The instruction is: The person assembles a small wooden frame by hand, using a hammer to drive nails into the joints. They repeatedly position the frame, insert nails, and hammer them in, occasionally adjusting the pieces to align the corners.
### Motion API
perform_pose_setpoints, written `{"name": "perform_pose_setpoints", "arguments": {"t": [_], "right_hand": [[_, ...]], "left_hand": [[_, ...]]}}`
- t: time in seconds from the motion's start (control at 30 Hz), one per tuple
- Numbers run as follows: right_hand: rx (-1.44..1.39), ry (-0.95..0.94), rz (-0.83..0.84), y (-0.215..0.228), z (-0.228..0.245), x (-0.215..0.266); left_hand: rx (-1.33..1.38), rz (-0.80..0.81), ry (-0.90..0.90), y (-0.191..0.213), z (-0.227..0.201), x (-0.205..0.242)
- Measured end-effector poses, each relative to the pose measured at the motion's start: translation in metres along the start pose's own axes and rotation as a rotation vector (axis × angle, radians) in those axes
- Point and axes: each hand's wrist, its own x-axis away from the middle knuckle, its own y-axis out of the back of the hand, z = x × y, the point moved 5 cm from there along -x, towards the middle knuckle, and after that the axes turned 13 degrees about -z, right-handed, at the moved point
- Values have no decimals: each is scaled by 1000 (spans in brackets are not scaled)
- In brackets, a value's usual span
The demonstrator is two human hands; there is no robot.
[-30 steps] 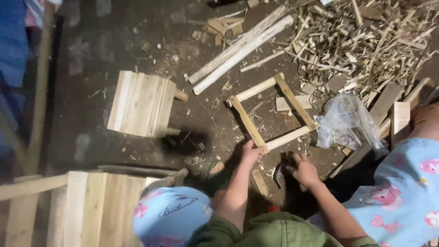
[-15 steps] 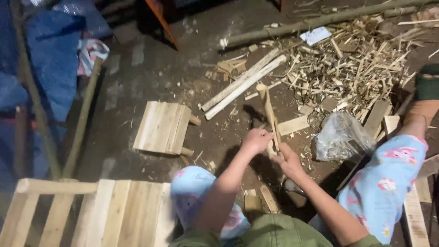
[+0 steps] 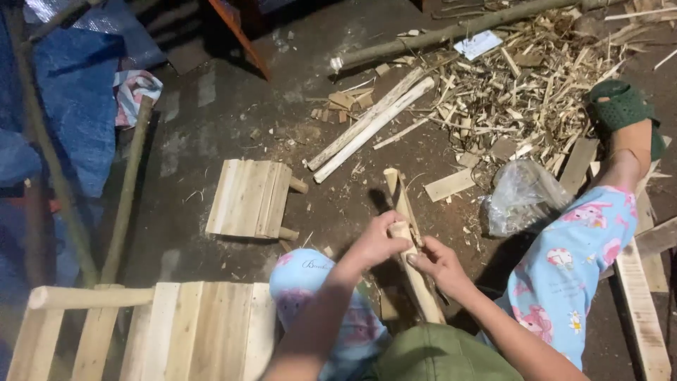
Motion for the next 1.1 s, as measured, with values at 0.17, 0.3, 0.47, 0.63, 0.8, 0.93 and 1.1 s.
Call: {"name": "perform_pose_setpoints", "arguments": {"t": [0.17, 0.3, 0.47, 0.63, 0.8, 0.93, 1.1], "right_hand": [[-13, -29, -32, -7, 18, 29], [24, -140, 6, -7, 11, 44], [-9, -105, 52, -4, 1, 41], [-141, -109, 95, -5, -1, 42], [-387, -175, 66, -5, 3, 47], [-514, -195, 67, -10, 6, 53], [-44, -7, 8, 6, 6, 50]], "left_hand": [[-39, -40, 69, -14, 14, 27], [262, 64, -78, -1, -14, 57], [110, -81, -61, -3, -31, 68], [115, -202, -348, -1, -46, 77], [231, -114, -366, -1, -47, 81], [156, -120, -371, 1, -33, 79], [152, -120, -375, 2, -37, 85]]}}
